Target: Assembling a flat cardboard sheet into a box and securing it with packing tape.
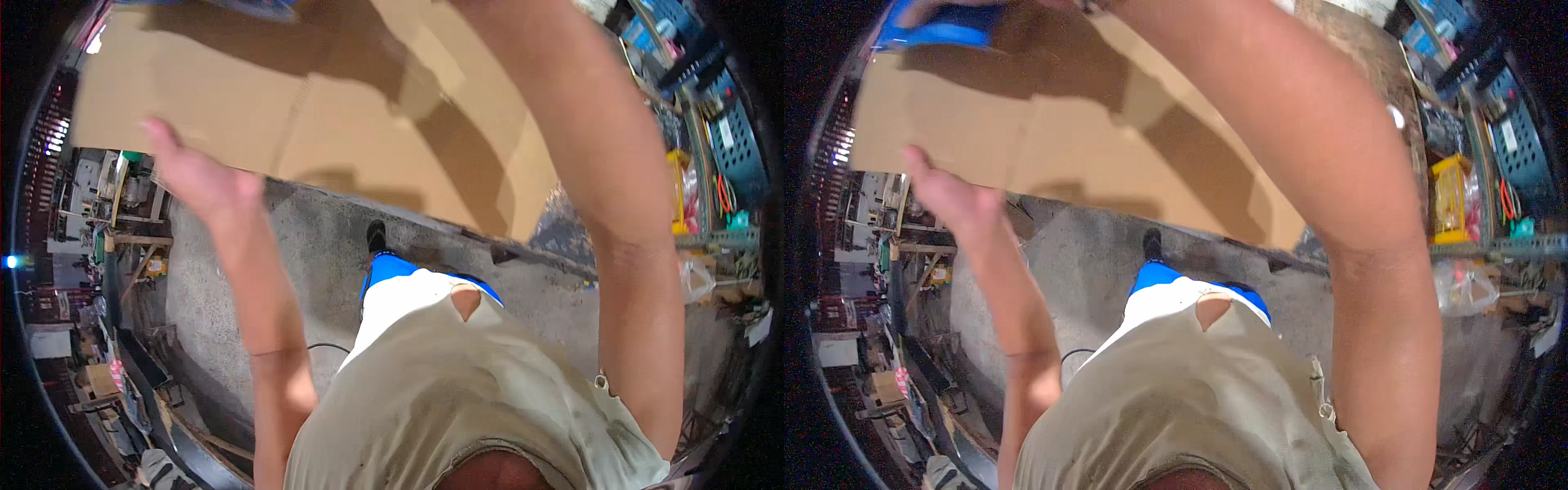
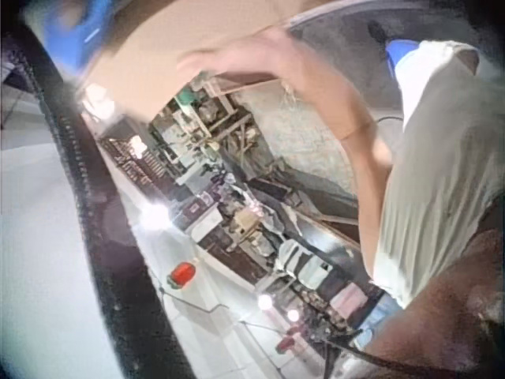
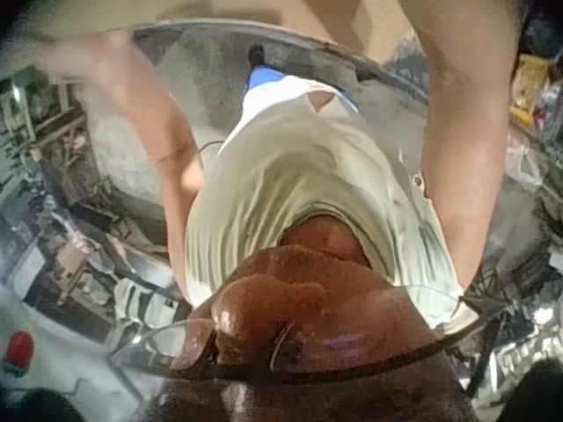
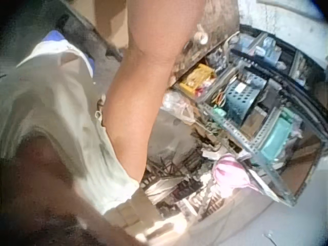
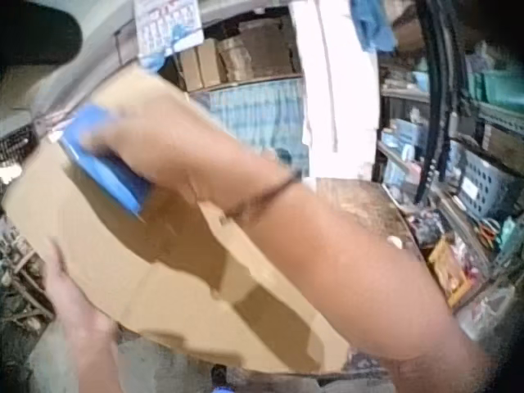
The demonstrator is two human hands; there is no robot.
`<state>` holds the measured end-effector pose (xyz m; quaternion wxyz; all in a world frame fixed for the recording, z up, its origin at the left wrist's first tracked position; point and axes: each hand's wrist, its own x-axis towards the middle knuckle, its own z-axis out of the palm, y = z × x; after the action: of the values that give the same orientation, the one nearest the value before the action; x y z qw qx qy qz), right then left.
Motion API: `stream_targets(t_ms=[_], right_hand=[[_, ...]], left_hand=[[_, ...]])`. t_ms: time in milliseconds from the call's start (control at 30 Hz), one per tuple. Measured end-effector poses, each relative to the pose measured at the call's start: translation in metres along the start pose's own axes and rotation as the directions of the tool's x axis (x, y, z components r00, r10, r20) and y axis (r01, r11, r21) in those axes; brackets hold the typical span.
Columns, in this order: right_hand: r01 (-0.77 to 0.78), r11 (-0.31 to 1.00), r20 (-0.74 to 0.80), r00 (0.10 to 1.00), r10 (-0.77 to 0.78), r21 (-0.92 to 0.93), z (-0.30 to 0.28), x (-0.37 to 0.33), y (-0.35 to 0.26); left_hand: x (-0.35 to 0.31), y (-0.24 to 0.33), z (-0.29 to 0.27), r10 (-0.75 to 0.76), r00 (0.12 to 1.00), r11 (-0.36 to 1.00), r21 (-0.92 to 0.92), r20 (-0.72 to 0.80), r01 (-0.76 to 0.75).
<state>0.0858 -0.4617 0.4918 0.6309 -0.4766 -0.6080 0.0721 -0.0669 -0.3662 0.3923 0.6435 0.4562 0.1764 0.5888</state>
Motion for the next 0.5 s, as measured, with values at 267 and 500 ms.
stream_targets(t_ms=[267,500], right_hand=[[-0.589,0.771,0.170,0.757,0.631,-0.239,0.134,0.015,0.273],[-0.764,0.566,0.384,0.444,0.810,-0.311,0.166,-0.021,0.425]], left_hand=[[0.065,-0.184,-0.173,-0.409,0.896,0.904,-0.215,-0.175,0.371],[0.092,-0.268,-0.286,-0.877,0.456,0.479,-0.209,-0.148,0.853]])
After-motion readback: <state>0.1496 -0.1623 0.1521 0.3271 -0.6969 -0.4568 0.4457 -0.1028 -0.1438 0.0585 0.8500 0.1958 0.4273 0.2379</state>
